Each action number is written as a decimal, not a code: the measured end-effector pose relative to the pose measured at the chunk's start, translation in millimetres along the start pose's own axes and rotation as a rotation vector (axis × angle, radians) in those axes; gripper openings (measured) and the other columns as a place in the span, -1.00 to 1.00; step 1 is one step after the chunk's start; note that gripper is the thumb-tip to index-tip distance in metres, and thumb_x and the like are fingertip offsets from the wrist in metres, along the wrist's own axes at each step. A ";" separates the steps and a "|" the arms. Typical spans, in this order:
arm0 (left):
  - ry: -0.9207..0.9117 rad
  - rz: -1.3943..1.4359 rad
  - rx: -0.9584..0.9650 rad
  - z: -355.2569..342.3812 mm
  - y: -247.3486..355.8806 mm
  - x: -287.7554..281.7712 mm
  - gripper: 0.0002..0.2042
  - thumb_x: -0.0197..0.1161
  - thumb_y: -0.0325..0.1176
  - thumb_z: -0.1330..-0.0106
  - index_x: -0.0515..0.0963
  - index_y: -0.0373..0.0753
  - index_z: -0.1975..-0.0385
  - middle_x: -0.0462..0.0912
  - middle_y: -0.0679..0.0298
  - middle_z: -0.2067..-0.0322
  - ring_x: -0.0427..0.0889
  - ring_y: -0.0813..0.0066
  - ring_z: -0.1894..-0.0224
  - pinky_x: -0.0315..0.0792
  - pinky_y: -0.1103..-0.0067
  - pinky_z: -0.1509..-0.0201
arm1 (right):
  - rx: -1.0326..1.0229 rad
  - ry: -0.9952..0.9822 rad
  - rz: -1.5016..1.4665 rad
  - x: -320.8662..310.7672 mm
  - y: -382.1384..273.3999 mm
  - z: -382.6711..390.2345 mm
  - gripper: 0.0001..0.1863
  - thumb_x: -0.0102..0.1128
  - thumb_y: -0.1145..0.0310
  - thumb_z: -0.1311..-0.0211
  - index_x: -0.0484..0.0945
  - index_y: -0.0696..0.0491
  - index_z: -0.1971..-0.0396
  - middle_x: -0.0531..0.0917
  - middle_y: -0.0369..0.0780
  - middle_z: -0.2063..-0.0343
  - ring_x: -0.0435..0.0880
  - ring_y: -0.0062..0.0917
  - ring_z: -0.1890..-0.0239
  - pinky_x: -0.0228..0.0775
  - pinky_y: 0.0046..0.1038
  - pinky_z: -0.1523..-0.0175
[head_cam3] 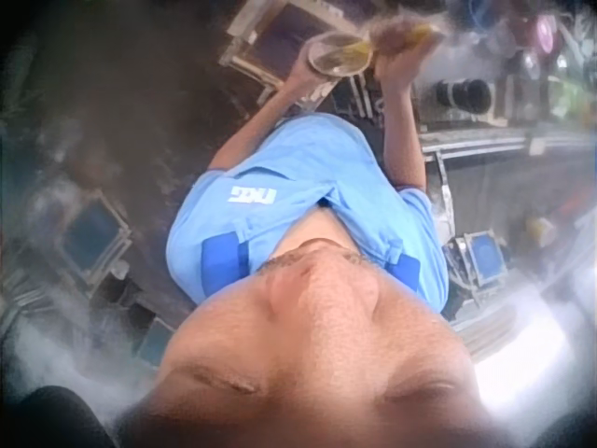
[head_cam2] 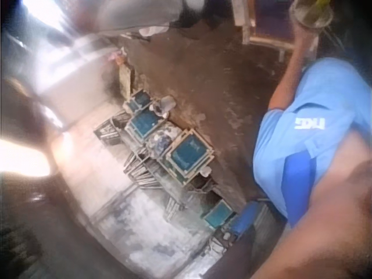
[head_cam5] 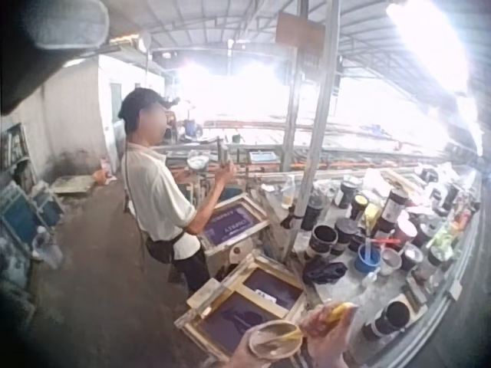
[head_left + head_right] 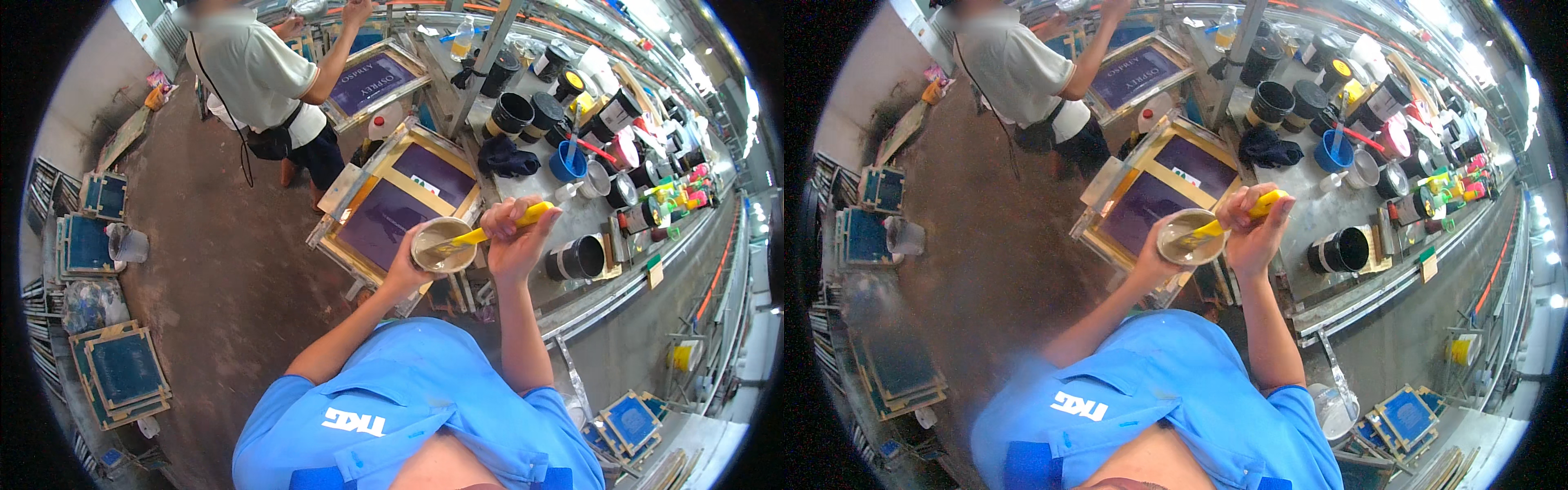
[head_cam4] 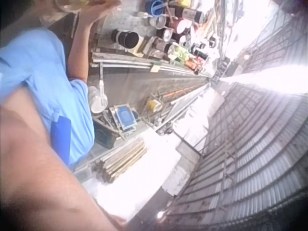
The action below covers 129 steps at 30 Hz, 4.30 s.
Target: The person prepares a screen printing frame by pouring a liquid from a plastic cup onto the mesh and spreading it evenly with a squeegee. They then move the frame to a conveyor belt and perform a final pass with the squeegee.
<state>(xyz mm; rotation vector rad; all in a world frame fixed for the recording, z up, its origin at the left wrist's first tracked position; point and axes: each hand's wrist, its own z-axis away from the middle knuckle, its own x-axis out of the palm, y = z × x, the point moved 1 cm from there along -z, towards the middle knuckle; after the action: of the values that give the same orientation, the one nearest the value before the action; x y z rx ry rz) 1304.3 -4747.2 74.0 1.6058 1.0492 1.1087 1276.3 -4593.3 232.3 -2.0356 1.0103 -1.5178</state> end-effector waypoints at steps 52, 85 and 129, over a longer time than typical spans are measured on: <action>0.052 0.044 -0.040 -3.8 6.6 1.8 -0.03 0.59 -0.59 0.21 0.18 -0.15 -0.29 0.34 0.26 -0.23 0.33 0.37 -0.30 0.28 0.40 -0.38 | -0.035 -0.019 0.192 8.4 -5.1 8.5 -0.34 -0.27 -0.36 -0.36 0.30 0.02 0.48 0.21 -0.34 0.70 0.13 -0.61 0.63 0.07 -0.50 0.44; -0.001 0.035 -0.070 7.2 0.7 -6.5 -0.01 0.59 -0.59 0.23 0.19 -0.11 -0.31 0.35 0.29 -0.24 0.31 0.39 -0.32 0.21 0.41 -0.41 | -0.148 0.130 0.199 -8.6 -11.3 -5.5 -0.35 -0.24 -0.33 -0.37 0.35 0.05 0.47 0.25 -0.34 0.69 0.18 -0.62 0.61 0.11 -0.51 0.44; -0.014 0.063 0.018 -0.4 1.7 -12.1 0.02 0.61 -0.55 0.21 0.14 -0.15 -0.34 0.30 0.24 -0.27 0.30 0.37 -0.33 0.23 0.41 -0.40 | 0.202 -0.539 0.189 11.1 -2.9 15.0 -0.17 -0.21 -0.51 -0.19 0.29 0.09 0.68 0.40 -0.26 0.71 0.37 -0.54 0.64 0.14 -0.51 0.49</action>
<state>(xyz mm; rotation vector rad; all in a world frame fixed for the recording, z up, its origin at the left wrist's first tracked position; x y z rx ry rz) 1301.2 -4759.1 73.3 1.6689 1.0083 1.1306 1292.9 -4601.1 236.6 -1.9785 0.7680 -0.8616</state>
